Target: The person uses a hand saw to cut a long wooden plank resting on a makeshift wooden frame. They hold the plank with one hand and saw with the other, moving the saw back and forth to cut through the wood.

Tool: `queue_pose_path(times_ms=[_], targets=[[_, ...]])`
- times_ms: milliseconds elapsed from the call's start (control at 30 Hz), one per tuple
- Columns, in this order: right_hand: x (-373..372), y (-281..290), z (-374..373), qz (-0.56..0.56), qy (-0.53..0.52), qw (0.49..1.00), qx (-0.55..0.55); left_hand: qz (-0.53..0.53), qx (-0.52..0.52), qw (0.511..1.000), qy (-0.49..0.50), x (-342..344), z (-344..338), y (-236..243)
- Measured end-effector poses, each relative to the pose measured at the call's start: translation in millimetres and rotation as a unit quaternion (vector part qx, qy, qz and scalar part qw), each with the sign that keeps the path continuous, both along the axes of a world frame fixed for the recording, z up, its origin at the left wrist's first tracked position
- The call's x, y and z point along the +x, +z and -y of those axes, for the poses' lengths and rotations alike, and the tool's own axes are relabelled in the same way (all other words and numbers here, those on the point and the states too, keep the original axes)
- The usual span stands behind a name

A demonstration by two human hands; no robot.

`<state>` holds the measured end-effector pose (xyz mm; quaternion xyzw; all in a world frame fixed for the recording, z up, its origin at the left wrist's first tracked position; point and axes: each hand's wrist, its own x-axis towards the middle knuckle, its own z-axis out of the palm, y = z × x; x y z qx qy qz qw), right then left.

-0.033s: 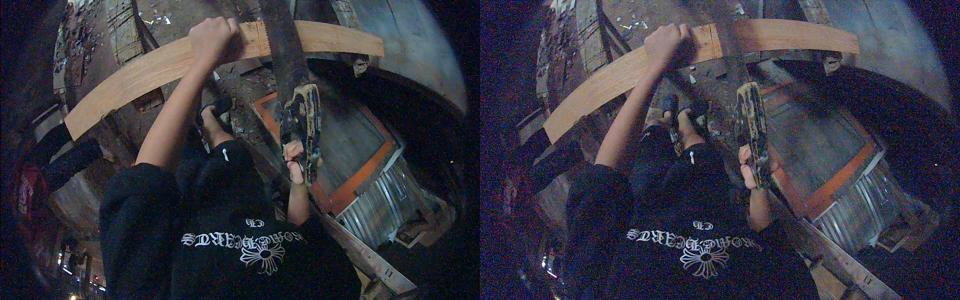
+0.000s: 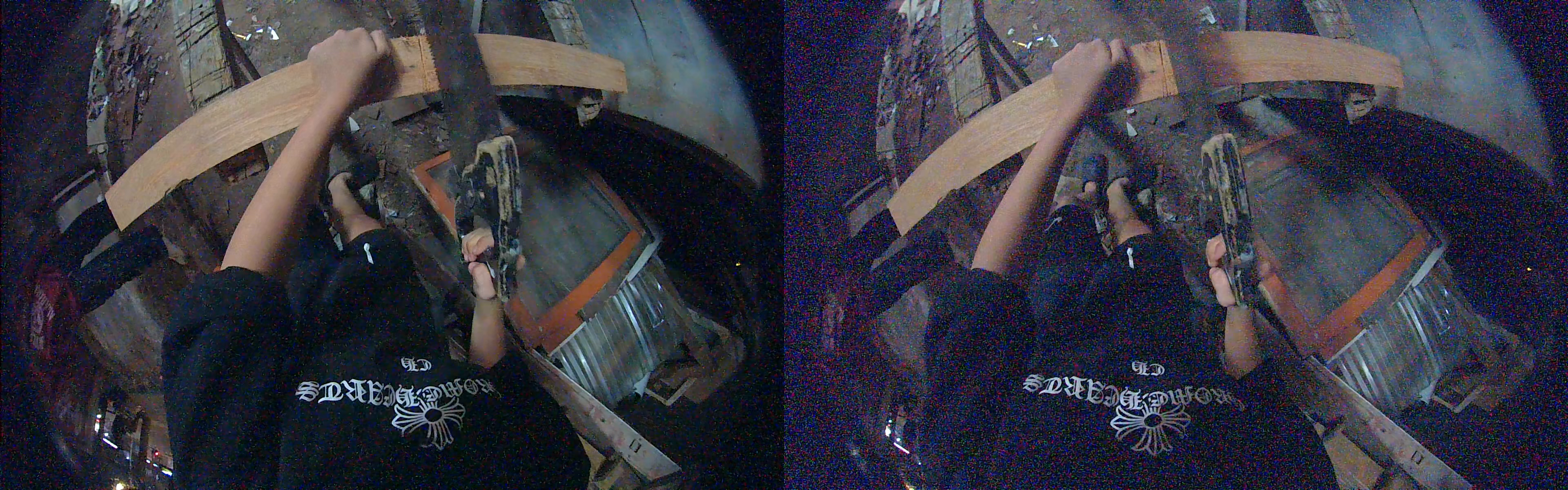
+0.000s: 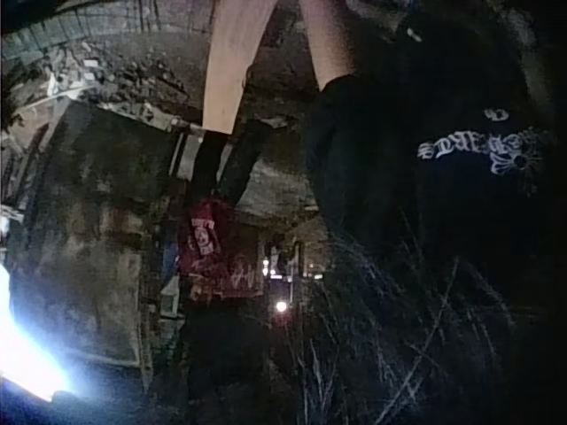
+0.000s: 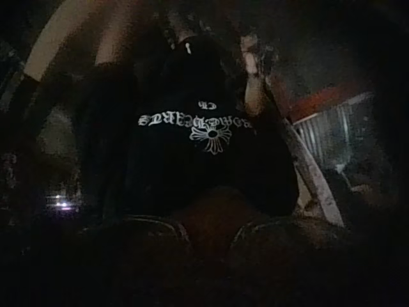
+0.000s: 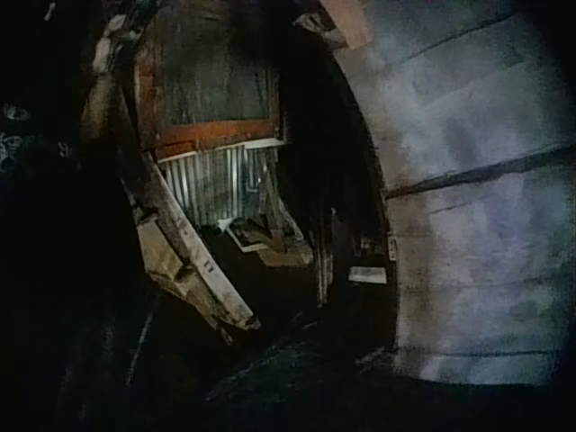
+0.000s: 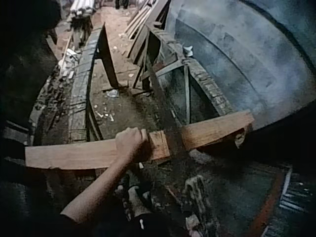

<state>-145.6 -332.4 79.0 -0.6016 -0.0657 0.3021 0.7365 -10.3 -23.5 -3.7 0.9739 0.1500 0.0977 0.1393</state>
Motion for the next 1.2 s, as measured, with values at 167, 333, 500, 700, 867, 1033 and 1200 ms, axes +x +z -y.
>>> queue_pose_path(times_ms=[167,333,500,700,867,1033,1200], targets=[[1,-6,-15,0.045,-0.011,0.998,-0.033,0.017,0.04,0.999,-0.024,-5,-5,-1],[-19,-5,-20,0.048,-0.063,0.996,-0.05,-0.015,0.034,0.999,-0.03,-4,-3,2],[-25,-3,-22,0.159,-0.059,0.983,-0.073,-0.02,-0.02,1.0,-0.01,-5,-3,8],[-25,13,-40,0.148,-0.116,0.977,-0.105,-0.035,-0.011,0.999,0.027,-5,-1,10],[-37,35,-41,0.058,-0.176,0.967,-0.176,-0.029,-0.036,0.999,0.016,-2,-3,2],[-30,53,-57,0.08,-0.141,0.961,-0.222,-0.046,-0.048,0.998,0.014,-3,-3,1],[-33,23,-38,0.062,-0.128,0.973,-0.182,-0.064,-0.066,0.996,0.0,0,-4,-3]])
